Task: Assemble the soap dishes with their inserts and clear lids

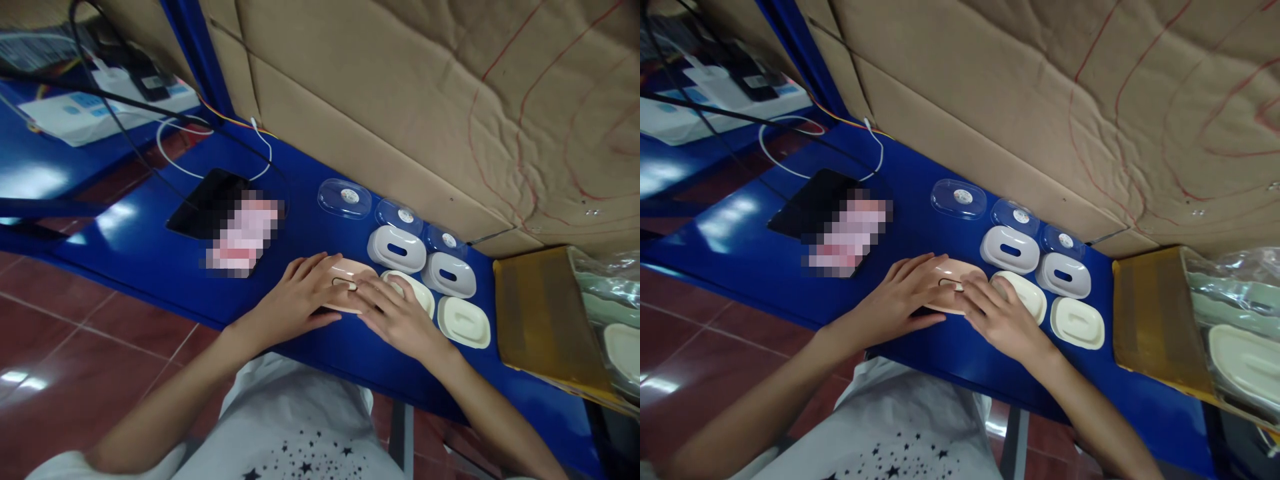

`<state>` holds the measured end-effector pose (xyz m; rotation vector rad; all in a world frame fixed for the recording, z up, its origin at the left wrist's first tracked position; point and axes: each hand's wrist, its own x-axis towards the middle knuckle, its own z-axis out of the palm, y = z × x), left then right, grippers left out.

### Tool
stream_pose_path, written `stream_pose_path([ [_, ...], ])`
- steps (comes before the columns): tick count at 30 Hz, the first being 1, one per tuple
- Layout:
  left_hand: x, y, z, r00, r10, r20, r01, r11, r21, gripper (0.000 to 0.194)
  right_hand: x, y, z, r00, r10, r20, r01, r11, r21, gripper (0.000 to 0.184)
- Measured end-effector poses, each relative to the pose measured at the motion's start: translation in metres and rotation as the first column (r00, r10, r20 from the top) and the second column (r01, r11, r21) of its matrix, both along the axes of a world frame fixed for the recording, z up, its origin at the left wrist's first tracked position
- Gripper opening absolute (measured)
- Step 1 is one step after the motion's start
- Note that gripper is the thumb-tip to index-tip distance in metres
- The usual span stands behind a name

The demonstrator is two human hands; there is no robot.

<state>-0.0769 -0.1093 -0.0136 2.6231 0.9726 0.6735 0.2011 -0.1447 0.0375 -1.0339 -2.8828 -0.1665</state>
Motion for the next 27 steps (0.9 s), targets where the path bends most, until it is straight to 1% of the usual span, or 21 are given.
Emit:
stream_pose_path([
  [3,0.000,0.000,-0.001,1.000,0.019,0.017,-0.018,1.000,-0.020,0.047,-0.001,0.003,0.001,1.000,0.004,0.020,-0.004,1.000,-0.010,0.045],
  [5,0.001,0.000,-0.001,0.998,0.057,0.039,-0.056,0.998,-0.031,0.052,-0.001,0.019,0.007,1.000,0.014,-0.020,-0.015,0.999,-0.033,0.046],
  [6,0.002,0.001,-0.001,0.995,0.082,0.050,-0.081,0.996,-0.036,0.055,-0.001,0.032,0.011,0.999,0.012,-0.048,-0.014,0.999,-0.040,0.046],
  [7,0.002,0.001,-0.001,0.992,0.109,0.056,-0.107,0.993,-0.044,0.056,-0.001,0.048,0.015,0.997,0.008,-0.074,-0.011,0.999,-0.047,0.047],
  [9,0.002,0.001,0.000,0.985,0.157,0.065,-0.152,0.986,-0.073,0.057,-0.002,0.090,0.020,0.992,-0.063,-0.106,0.057,0.996,-0.064,0.046],
  [11,0.002,0.001,0.002,0.980,0.178,0.090,-0.168,0.980,-0.106,0.056,-0.004,0.138,0.020,0.989,-0.110,-0.095,0.100,0.989,-0.106,0.061],
  [13,0.001,0.001,0.005,0.975,0.184,0.123,-0.167,0.976,-0.138,0.059,-0.007,0.182,0.015,0.990,-0.115,-0.085,0.105,0.988,-0.112,0.080],
  [14,0.001,0.001,0.006,0.972,0.191,0.138,-0.169,0.974,-0.152,0.060,-0.008,0.200,0.012,0.990,-0.114,-0.083,0.104,0.988,-0.118,0.084],
  [16,0.000,0.001,0.007,0.964,0.209,0.165,-0.181,0.968,-0.173,0.063,-0.011,0.225,0.005,0.990,-0.105,-0.090,0.093,0.987,-0.128,0.081],
  [17,-0.001,0.001,0.007,0.959,0.220,0.181,-0.187,0.966,-0.180,0.063,-0.012,0.230,0.003,0.990,-0.102,-0.100,0.088,0.987,-0.133,0.077],
  [18,-0.001,0.001,0.007,0.951,0.232,0.202,-0.196,0.963,-0.185,0.064,-0.013,0.231,0.002,0.988,-0.101,-0.115,0.085,0.987,-0.136,0.072],
  [20,-0.002,0.001,0.003,0.930,0.262,0.258,-0.211,0.955,-0.209,0.066,-0.013,0.218,0.006,0.983,-0.103,-0.153,0.081,0.986,-0.144,0.065],
  [22,-0.002,0.002,-0.001,0.895,0.312,0.320,-0.232,0.936,-0.263,0.072,-0.012,0.191,0.015,0.975,-0.107,-0.197,0.073,0.983,-0.169,0.061],
  [24,-0.002,0.002,-0.006,0.854,0.362,0.375,-0.248,0.915,-0.319,0.080,-0.009,0.158,0.026,0.956,-0.129,-0.265,0.062,0.967,-0.246,0.059],
  [27,-0.002,0.002,-0.010,0.808,0.404,0.429,-0.260,0.898,-0.356,0.090,-0.004,0.117,0.037,0.961,-0.108,-0.253,0.028,0.953,-0.302,0.057],
])
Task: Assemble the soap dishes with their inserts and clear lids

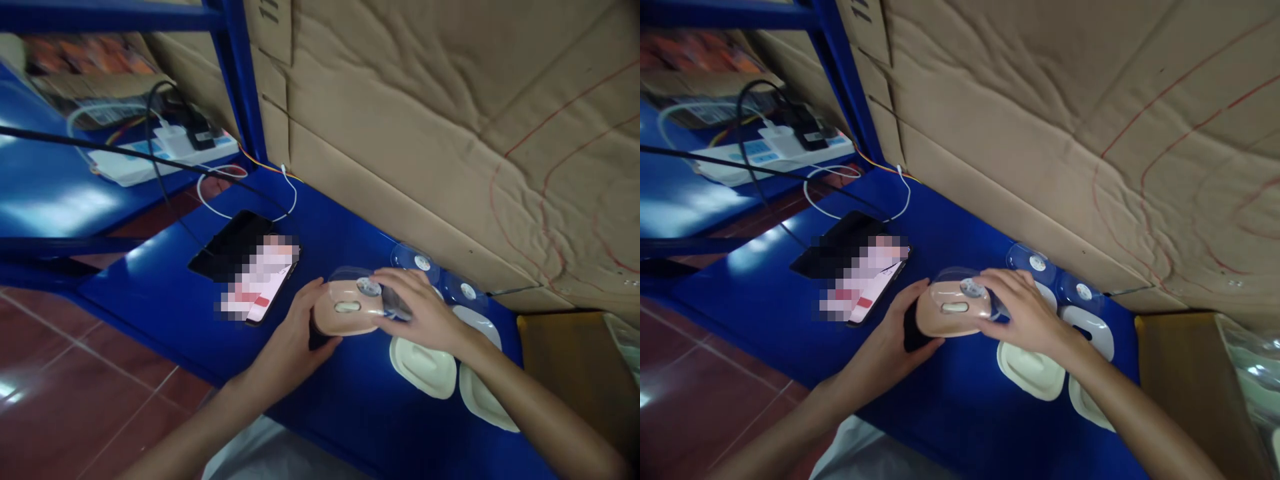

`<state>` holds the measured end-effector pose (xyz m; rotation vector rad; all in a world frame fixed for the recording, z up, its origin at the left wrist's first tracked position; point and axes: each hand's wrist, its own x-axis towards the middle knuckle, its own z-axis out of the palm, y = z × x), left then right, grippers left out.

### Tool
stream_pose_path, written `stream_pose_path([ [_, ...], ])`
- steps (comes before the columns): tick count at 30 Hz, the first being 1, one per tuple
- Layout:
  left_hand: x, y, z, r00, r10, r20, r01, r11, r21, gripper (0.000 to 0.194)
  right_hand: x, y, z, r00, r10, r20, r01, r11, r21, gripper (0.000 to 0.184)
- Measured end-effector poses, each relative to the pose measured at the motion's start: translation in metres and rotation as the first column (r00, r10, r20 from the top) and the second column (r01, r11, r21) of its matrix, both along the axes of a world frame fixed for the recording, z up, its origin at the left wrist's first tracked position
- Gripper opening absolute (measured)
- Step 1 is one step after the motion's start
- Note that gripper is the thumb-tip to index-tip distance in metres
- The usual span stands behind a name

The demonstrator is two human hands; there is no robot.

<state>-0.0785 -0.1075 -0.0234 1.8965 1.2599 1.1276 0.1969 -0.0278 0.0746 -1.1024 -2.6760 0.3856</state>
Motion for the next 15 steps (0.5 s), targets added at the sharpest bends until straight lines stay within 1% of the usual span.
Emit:
stream_pose_path([
  [3,0.000,0.000,0.000,1.000,-0.011,0.014,0.011,1.000,-0.018,0.098,0.004,-0.021,0.000,0.996,0.076,0.048,-0.075,0.997,-0.014,0.054],
  [7,-0.001,-0.001,0.002,0.998,-0.064,0.009,0.065,0.997,-0.051,0.108,0.004,-0.029,-0.009,0.980,0.164,0.111,-0.167,0.986,0.021,0.050],
  [11,-0.003,0.000,0.004,0.996,-0.082,0.015,0.083,0.995,-0.047,0.108,0.000,-0.033,-0.015,0.972,0.187,0.141,-0.204,0.972,0.117,0.051],
  [15,-0.003,0.001,0.003,0.995,-0.103,-0.012,0.102,0.994,-0.030,0.109,0.002,-0.032,-0.021,0.972,0.191,0.133,-0.210,0.966,0.148,0.053],
])
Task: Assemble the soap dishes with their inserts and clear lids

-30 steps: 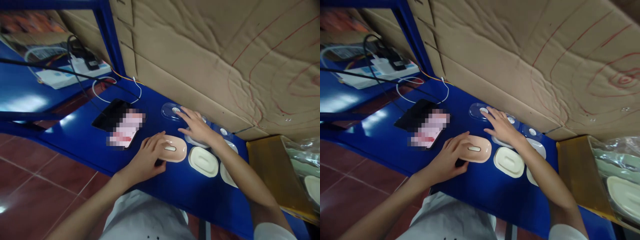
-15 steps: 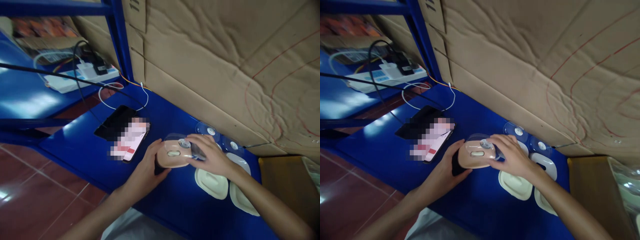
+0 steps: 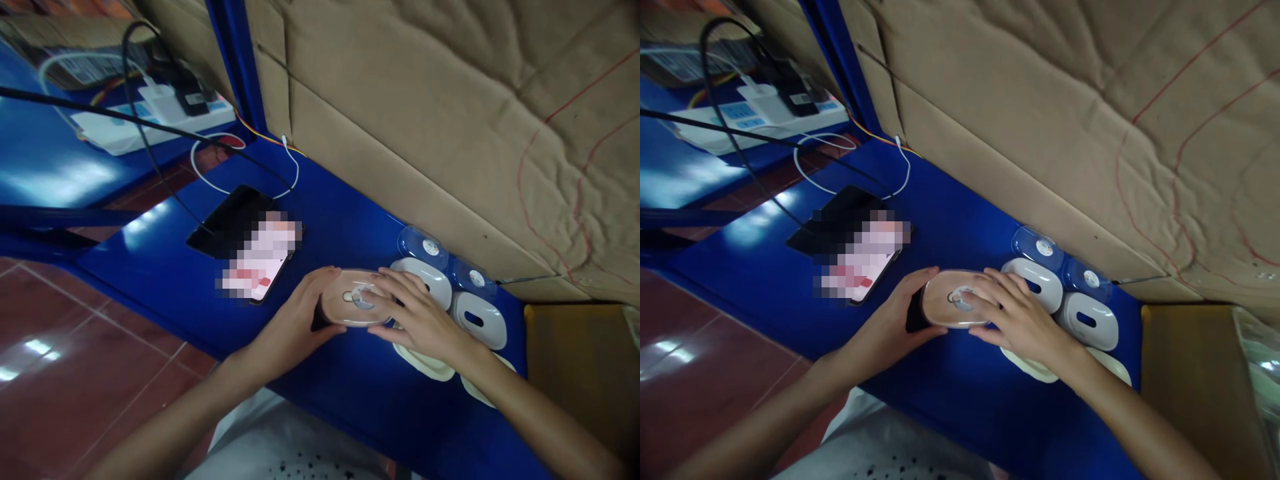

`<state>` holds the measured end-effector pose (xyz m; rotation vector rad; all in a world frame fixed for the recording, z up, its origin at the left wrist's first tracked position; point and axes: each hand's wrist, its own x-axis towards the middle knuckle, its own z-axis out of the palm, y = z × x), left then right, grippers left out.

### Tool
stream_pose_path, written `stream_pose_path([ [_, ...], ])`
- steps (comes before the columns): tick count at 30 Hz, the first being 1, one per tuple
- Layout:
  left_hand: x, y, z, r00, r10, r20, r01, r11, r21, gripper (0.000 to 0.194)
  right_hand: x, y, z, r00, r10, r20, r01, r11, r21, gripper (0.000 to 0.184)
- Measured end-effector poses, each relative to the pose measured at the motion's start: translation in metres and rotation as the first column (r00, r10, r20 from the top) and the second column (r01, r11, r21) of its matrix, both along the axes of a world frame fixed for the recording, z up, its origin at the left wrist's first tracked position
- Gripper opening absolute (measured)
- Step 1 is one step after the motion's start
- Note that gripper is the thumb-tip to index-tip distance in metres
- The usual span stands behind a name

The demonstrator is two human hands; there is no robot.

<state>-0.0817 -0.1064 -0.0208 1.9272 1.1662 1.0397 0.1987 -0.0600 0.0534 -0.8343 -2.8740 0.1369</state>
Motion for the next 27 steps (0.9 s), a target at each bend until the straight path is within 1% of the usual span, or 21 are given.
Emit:
stream_pose_path([
  [4,0.000,0.001,-0.003,1.000,0.002,-0.019,-0.001,0.999,0.053,0.109,0.005,0.004,-0.009,1.000,0.022,-0.019,-0.021,0.999,0.047,0.056],
  [7,0.000,0.002,-0.003,1.000,-0.012,-0.021,0.013,0.998,0.060,0.109,0.009,0.004,-0.014,0.999,0.020,-0.026,-0.019,0.997,0.074,0.059],
  [10,0.000,0.002,-0.001,0.999,-0.016,-0.032,0.018,0.998,0.063,0.102,0.011,-0.001,-0.012,1.000,0.009,-0.009,-0.008,0.990,0.141,0.062],
  [13,-0.001,0.001,-0.001,0.998,-0.032,-0.057,0.035,0.997,0.065,0.091,0.011,-0.009,-0.009,1.000,-0.011,0.005,0.010,0.987,0.162,0.058],
  [15,-0.001,0.001,-0.003,0.996,-0.050,-0.073,0.055,0.996,0.072,0.087,0.011,-0.014,-0.007,1.000,-0.017,0.001,0.016,0.982,0.187,0.057],
  [19,0.000,0.000,-0.003,0.990,-0.081,-0.112,0.088,0.994,0.065,0.087,0.013,-0.026,-0.007,0.999,-0.035,-0.033,0.043,0.952,0.304,0.061],
  [21,0.000,-0.001,-0.001,0.985,-0.094,-0.146,0.104,0.993,0.064,0.088,0.014,-0.033,-0.007,0.997,-0.059,-0.044,0.071,0.939,0.338,0.064],
  [24,0.001,-0.001,0.004,0.976,-0.110,-0.188,0.127,0.988,0.082,0.086,0.014,-0.043,-0.005,0.992,-0.105,-0.065,0.121,0.929,0.350,0.065],
  [27,0.001,0.000,0.007,0.971,-0.118,-0.209,0.141,0.985,0.102,0.081,0.015,-0.051,-0.005,0.984,-0.153,-0.095,0.176,0.926,0.335,0.064],
])
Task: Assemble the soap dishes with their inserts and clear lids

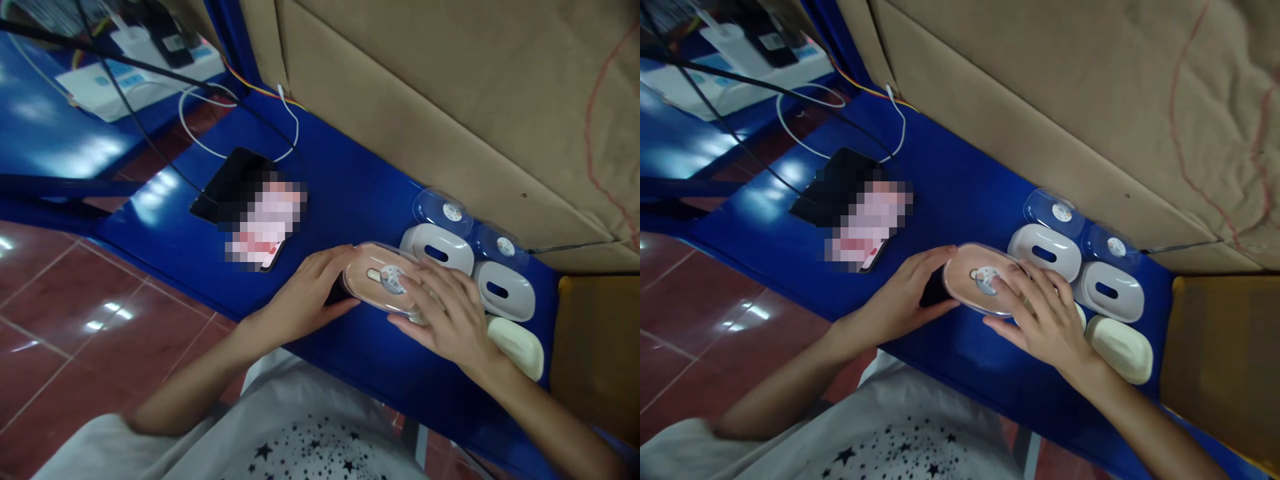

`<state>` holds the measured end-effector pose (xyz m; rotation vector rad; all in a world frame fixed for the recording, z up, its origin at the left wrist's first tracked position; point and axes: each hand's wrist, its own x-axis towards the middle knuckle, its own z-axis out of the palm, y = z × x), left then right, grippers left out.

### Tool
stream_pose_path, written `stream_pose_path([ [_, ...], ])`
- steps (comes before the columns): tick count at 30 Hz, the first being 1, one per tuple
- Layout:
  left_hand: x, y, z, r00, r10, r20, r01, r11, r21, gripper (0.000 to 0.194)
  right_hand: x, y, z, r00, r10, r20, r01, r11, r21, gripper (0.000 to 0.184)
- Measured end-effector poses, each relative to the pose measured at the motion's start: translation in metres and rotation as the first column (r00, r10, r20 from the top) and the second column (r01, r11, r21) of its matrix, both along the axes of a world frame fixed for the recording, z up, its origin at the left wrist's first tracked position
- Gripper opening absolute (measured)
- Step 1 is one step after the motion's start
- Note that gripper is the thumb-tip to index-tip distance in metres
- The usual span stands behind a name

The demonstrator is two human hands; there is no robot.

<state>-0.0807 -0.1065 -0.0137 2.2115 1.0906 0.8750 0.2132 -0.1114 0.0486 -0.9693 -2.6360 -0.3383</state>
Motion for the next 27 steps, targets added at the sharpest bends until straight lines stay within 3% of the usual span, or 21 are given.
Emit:
stream_pose_path([
  [7,-0.001,0.000,0.002,0.999,-0.007,-0.031,0.007,1.000,-0.007,0.078,-0.005,-0.010,-0.006,0.985,-0.118,0.124,0.134,0.983,-0.123,0.062],
  [22,0.000,0.001,0.000,0.999,0.038,0.018,-0.038,0.999,-0.036,0.075,-0.006,0.007,0.008,0.982,-0.007,0.186,0.037,0.987,-0.156,0.069],
  [27,-0.001,0.001,0.000,0.998,0.070,0.007,-0.069,0.996,-0.053,0.079,-0.006,0.014,0.009,0.985,0.028,0.171,0.012,0.973,-0.228,0.067],
])
